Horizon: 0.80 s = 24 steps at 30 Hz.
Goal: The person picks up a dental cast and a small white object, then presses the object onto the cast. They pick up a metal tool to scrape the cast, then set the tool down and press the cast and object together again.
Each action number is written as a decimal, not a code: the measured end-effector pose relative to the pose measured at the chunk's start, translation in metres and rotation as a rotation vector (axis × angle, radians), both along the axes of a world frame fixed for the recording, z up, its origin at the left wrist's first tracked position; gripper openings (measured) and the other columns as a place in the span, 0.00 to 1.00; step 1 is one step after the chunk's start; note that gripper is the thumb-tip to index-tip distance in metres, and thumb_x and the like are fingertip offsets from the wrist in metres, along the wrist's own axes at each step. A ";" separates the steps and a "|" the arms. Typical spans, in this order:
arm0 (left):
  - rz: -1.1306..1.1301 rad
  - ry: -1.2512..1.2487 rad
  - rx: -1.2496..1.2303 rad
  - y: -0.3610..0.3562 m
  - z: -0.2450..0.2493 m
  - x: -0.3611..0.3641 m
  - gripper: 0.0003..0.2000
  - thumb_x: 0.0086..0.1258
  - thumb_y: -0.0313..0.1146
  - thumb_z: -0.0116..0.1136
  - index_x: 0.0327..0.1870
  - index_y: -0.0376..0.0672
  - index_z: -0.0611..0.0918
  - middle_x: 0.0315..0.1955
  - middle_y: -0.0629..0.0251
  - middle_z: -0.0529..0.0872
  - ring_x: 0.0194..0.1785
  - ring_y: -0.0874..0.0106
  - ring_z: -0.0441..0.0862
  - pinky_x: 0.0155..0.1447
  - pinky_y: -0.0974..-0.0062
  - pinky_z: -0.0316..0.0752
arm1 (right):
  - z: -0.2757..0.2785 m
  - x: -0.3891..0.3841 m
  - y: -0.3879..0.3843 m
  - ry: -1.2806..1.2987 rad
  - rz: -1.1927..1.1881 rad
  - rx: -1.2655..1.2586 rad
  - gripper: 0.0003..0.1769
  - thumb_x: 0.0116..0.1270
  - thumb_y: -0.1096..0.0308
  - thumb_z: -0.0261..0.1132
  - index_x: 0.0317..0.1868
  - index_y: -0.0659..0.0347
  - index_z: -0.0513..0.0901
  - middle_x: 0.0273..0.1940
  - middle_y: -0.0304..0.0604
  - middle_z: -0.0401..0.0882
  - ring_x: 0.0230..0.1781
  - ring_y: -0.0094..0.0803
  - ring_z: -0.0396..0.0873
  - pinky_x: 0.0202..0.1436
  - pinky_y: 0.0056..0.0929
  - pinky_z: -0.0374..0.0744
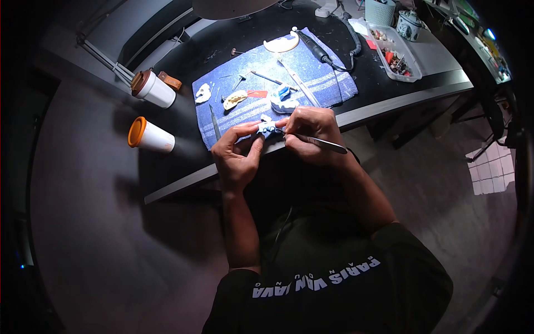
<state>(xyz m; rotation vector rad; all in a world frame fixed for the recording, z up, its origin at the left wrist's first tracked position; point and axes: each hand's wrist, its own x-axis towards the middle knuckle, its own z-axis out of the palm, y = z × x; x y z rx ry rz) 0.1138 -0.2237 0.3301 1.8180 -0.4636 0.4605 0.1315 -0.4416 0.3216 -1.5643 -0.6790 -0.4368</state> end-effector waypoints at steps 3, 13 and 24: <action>-0.013 0.032 -0.034 -0.001 0.001 -0.001 0.10 0.70 0.14 0.71 0.50 0.29 0.88 0.52 0.50 0.92 0.58 0.64 0.92 0.64 0.68 0.90 | 0.003 -0.003 -0.001 0.025 -0.004 -0.005 0.05 0.60 0.82 0.70 0.31 0.67 0.82 0.28 0.40 0.83 0.40 0.29 0.92 0.48 0.30 0.90; 0.010 0.074 -0.044 0.000 -0.001 0.000 0.08 0.72 0.17 0.72 0.49 0.29 0.87 0.50 0.52 0.93 0.55 0.67 0.93 0.59 0.70 0.91 | -0.004 0.002 -0.001 0.039 -0.030 -0.015 0.07 0.57 0.74 0.74 0.31 0.68 0.84 0.38 0.53 0.92 0.36 0.37 0.93 0.40 0.31 0.88; 0.046 0.087 -0.307 0.009 0.002 0.009 0.08 0.81 0.22 0.66 0.56 0.32 0.84 0.47 0.60 0.89 0.47 0.74 0.90 0.54 0.73 0.91 | 0.017 0.021 -0.029 0.152 -0.036 0.180 0.04 0.70 0.81 0.70 0.44 0.68 0.88 0.37 0.46 0.93 0.40 0.26 0.91 0.47 0.26 0.87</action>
